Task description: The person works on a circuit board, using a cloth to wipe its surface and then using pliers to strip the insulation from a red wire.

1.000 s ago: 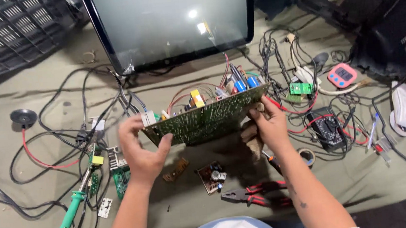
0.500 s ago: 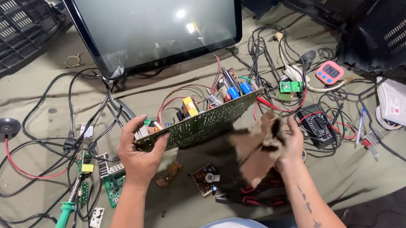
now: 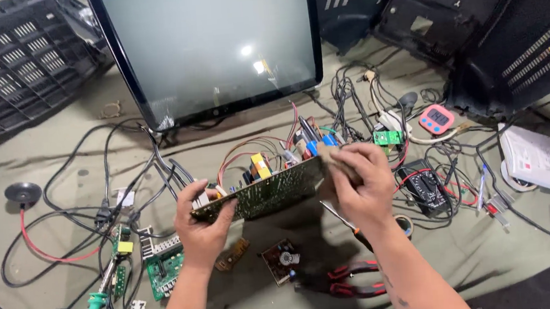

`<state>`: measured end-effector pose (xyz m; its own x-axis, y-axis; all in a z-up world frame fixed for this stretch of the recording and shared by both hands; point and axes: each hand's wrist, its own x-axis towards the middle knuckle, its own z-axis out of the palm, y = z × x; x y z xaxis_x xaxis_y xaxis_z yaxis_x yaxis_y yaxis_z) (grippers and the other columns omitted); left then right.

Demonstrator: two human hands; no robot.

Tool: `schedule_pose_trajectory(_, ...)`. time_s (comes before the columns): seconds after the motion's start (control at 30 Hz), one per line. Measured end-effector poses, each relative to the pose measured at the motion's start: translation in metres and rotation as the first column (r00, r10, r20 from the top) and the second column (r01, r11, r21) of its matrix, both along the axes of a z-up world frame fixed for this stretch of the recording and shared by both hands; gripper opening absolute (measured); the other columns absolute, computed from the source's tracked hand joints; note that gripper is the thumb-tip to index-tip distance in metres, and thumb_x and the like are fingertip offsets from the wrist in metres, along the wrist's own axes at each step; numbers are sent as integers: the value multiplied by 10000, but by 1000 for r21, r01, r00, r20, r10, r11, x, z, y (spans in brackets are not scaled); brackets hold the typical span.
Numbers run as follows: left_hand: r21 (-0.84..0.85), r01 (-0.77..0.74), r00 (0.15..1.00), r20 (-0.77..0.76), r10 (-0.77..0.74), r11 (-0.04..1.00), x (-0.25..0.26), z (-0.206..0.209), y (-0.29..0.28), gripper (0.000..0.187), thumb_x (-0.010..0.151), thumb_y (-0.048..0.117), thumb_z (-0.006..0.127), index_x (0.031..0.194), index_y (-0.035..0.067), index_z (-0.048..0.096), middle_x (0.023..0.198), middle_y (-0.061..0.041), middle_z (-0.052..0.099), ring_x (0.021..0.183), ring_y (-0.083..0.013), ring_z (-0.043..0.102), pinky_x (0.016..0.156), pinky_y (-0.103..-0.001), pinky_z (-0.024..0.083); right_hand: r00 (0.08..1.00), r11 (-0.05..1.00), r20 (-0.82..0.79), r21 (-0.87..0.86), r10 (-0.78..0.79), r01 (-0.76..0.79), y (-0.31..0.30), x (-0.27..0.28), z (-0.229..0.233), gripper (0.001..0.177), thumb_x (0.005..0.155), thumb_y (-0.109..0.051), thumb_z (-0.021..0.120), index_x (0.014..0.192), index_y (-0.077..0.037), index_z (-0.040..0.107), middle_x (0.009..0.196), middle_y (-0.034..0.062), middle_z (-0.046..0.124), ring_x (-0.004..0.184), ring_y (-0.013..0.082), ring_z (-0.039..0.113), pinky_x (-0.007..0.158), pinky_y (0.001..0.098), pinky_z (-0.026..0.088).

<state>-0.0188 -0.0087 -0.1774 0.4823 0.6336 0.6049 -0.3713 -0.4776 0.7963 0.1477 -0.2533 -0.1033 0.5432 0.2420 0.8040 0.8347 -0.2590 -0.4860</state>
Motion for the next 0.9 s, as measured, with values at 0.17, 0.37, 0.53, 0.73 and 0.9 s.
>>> schedule_pose_trajectory(0.17, -55, -40, 999, -2, 40, 998, 2, 2, -1, 589, 735, 108, 934, 1229, 30, 624, 819, -135, 749, 642, -124, 646, 536, -233, 524, 986, 975, -51, -166, -159, 149, 13, -2, -10, 307, 893, -290, 782, 1196, -245, 781, 1018, 51, 633, 876, 286, 687, 774, 421, 564)
schedule_pose_trajectory(0.37, -27, -20, 999, -42, 19, 999, -3, 6, -6, 549, 759, 179, 905, 1219, 77, 621, 905, -113, 717, 755, -170, 674, 678, -289, 561, 980, 940, -197, -340, -38, -32, 46, -56, 11, 373, 964, -323, 633, 1319, -210, 651, 968, 90, 597, 869, 323, 637, 726, 452, 537)
schedule_pose_trajectory(0.53, 124, -69, 993, -85, 80, 990, -7, -8, -6, 487, 850, 218, 779, 1278, 88, 586, 1179, -101, 662, 1045, -240, 688, 958, -343, 535, 970, 886, -121, -396, 212, -243, 81, -106, 7, 614, 820, -156, 675, 1424, -154, 562, 1088, 113, 620, 852, 331, 665, 601, 453, 550)
schedule_pose_trajectory(0.73, 80, -41, 995, -91, 48, 996, -5, -4, -5, 528, 799, 186, 869, 1255, 107, 616, 1118, -61, 671, 960, -167, 695, 926, -295, 539, 991, 922, -46, -364, 123, -131, 38, -57, 8, 404, 936, -123, 663, 1313, -265, 701, 964, 77, 652, 800, 264, 640, 632, 375, 520)
schedule_pose_trajectory(0.9, 36, -27, 996, -87, 30, 999, -3, -1, -5, 507, 809, 223, 848, 1235, 115, 596, 1132, -85, 651, 962, -210, 652, 854, -305, 530, 929, 905, -187, -350, -319, 240, -7, 1, -4, 387, 950, -247, 637, 1296, -406, 709, 1033, -29, 618, 873, 190, 691, 687, 370, 530)
